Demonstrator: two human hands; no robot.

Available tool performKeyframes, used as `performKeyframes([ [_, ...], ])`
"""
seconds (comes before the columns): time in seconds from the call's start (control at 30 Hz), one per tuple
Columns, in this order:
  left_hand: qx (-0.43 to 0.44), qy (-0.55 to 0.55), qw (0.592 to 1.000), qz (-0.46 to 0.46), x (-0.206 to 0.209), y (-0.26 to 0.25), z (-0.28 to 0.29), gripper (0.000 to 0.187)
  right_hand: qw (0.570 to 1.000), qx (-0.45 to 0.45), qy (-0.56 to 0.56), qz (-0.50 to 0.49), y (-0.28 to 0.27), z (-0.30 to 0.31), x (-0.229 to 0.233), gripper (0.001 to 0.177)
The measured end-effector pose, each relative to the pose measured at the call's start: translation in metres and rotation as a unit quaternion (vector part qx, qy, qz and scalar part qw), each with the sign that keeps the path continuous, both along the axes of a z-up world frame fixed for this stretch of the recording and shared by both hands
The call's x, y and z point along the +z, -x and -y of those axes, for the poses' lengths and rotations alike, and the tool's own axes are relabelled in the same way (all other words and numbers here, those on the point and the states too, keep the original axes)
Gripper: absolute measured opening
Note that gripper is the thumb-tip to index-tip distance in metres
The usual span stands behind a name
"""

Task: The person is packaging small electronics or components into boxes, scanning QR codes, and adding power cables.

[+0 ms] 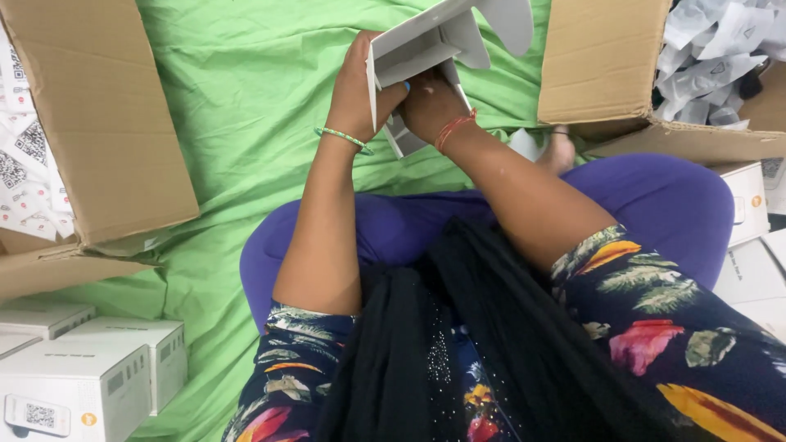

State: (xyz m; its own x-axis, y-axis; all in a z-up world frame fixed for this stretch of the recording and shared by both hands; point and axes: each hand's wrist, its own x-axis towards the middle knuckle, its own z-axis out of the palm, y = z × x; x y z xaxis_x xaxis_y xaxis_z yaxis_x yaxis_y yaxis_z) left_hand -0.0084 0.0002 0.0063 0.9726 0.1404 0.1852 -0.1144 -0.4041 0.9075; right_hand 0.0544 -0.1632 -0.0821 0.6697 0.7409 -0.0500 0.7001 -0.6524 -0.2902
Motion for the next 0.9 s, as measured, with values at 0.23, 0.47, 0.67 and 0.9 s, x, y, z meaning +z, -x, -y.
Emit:
performKeyframes([
  [0.23,-0.017,0.027,0.999,-0.009,0.003,-0.001,0.002,0.055,0.998,-0.047,-0.017,0.039,0.002,-0.014,0.021,0.048],
  [0.47,-0.017,0.024,1.000,-0.007,0.001,0.001,0.005,0.061,0.997,-0.049,-0.031,0.053,0.006,-0.013,0.045,0.046],
  [0.67,-0.017,0.017,1.000,-0.001,-0.004,0.002,0.004,0.068,0.995,-0.044,-0.080,0.042,-0.003,-0.007,0.011,0.040],
  [0.9,-0.005,-0.001,1.000,0.011,-0.007,0.001,0.004,0.065,0.994,-0.004,-0.081,0.069,-0.003,0.001,0.048,0.034],
])
